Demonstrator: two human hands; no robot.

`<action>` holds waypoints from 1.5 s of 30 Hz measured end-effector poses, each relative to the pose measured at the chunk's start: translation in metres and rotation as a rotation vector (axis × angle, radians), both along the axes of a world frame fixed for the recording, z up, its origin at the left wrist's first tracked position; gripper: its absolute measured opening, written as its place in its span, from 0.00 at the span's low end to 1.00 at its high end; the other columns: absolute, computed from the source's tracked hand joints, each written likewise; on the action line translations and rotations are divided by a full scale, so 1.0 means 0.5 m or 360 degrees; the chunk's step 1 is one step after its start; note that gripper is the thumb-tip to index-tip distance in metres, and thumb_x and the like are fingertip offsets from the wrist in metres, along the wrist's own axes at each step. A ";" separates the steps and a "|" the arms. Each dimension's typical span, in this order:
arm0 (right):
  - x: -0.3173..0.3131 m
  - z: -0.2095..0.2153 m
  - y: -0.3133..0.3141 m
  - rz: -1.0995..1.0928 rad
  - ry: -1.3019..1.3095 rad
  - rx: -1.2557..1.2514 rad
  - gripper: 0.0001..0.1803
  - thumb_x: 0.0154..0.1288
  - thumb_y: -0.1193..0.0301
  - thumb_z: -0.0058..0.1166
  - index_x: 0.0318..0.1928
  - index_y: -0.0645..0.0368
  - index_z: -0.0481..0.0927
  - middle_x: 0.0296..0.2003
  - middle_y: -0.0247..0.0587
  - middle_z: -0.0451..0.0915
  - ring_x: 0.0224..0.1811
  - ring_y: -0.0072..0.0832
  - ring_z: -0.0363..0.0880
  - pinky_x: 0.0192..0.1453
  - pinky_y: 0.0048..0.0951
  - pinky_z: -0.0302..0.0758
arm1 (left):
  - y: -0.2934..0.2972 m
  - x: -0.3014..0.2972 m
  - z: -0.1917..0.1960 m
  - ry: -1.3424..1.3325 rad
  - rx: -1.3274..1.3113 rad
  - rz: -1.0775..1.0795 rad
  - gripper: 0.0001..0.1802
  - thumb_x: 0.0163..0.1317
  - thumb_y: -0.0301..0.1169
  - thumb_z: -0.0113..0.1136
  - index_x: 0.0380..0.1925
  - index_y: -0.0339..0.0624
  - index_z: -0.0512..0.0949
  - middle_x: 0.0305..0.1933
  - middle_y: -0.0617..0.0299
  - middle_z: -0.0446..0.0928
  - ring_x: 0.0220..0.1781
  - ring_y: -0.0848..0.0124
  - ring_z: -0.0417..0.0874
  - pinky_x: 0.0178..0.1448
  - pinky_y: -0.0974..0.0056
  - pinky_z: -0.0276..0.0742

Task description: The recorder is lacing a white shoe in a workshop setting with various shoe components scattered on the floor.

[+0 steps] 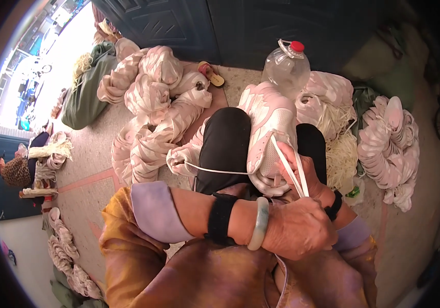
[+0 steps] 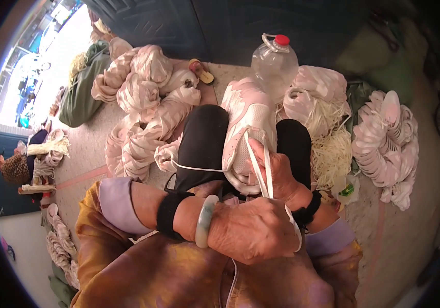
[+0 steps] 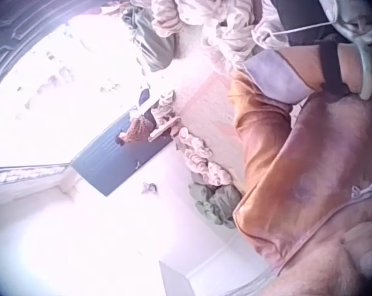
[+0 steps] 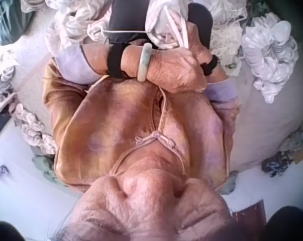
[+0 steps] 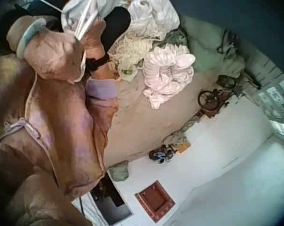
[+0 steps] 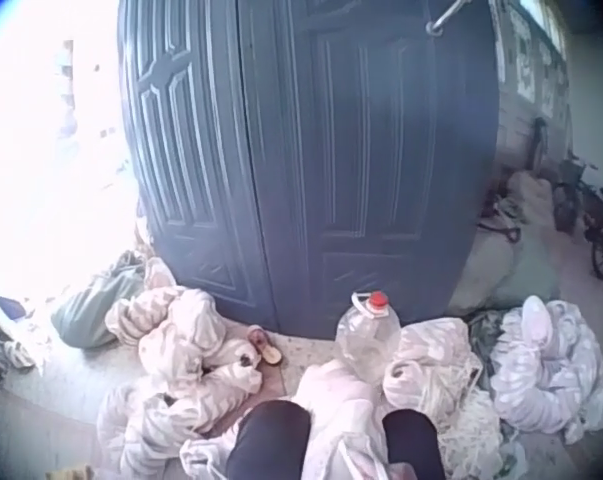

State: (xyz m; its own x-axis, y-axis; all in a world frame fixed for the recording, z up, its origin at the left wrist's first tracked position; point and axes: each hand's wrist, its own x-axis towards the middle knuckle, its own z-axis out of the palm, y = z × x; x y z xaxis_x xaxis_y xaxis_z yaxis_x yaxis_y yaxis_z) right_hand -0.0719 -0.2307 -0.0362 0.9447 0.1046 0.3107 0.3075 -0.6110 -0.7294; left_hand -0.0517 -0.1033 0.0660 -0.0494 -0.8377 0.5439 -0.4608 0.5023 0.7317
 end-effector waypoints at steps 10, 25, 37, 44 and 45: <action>0.002 0.006 0.013 -0.0102 0.0537 0.0522 0.23 0.62 0.76 0.53 0.59 0.61 0.69 0.28 0.32 0.74 0.28 0.16 0.69 0.33 0.18 0.70 | 0.009 -0.005 -0.022 0.0021 -0.0085 0.0092 0.08 0.42 0.30 0.55 0.15 0.38 0.69 0.16 0.57 0.70 0.21 0.57 0.76 0.25 0.57 0.70; -0.077 -0.025 -0.068 0.0119 -0.0110 -0.0128 0.20 0.52 0.81 0.54 0.49 0.65 0.74 0.21 0.44 0.77 0.21 0.38 0.78 0.25 0.29 0.74 | -0.003 0.005 0.000 -0.0049 -0.0099 -0.0033 0.08 0.44 0.30 0.53 0.15 0.40 0.67 0.16 0.59 0.69 0.21 0.58 0.75 0.27 0.58 0.69; 0.045 0.038 -0.051 0.0140 0.0157 0.0204 0.13 0.51 0.78 0.55 0.41 0.63 0.78 0.37 0.40 0.76 0.36 0.29 0.76 0.40 0.24 0.73 | -0.023 -0.007 0.007 -0.0092 0.0126 -0.0164 0.08 0.46 0.28 0.53 0.16 0.41 0.66 0.17 0.56 0.68 0.22 0.58 0.74 0.28 0.57 0.68; -0.001 0.085 -0.040 -0.0125 0.0169 0.1301 0.07 0.62 0.76 0.51 0.39 0.62 0.78 0.31 0.30 0.73 0.32 0.18 0.71 0.36 0.20 0.69 | 0.025 0.017 0.050 0.0093 0.0208 -0.0149 0.07 0.54 0.31 0.58 0.23 0.41 0.73 0.26 0.59 0.73 0.31 0.61 0.76 0.41 0.57 0.70; -0.027 0.113 -0.053 -0.0220 0.0242 0.1473 0.08 0.65 0.74 0.48 0.41 0.63 0.77 0.29 0.28 0.71 0.29 0.15 0.68 0.33 0.17 0.65 | 0.030 0.026 0.056 0.0076 0.0187 -0.0162 0.07 0.54 0.31 0.59 0.23 0.41 0.73 0.30 0.58 0.74 0.36 0.60 0.76 0.46 0.53 0.69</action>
State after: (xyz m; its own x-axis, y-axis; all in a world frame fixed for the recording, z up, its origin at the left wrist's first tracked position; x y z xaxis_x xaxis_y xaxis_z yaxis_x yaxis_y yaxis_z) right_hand -0.0853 -0.2572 0.0201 0.9674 -0.2380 0.0868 0.1377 0.2064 -0.9687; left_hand -0.0388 -0.0882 0.0941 -0.1137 -0.8877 0.4461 -0.3755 0.4541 0.8080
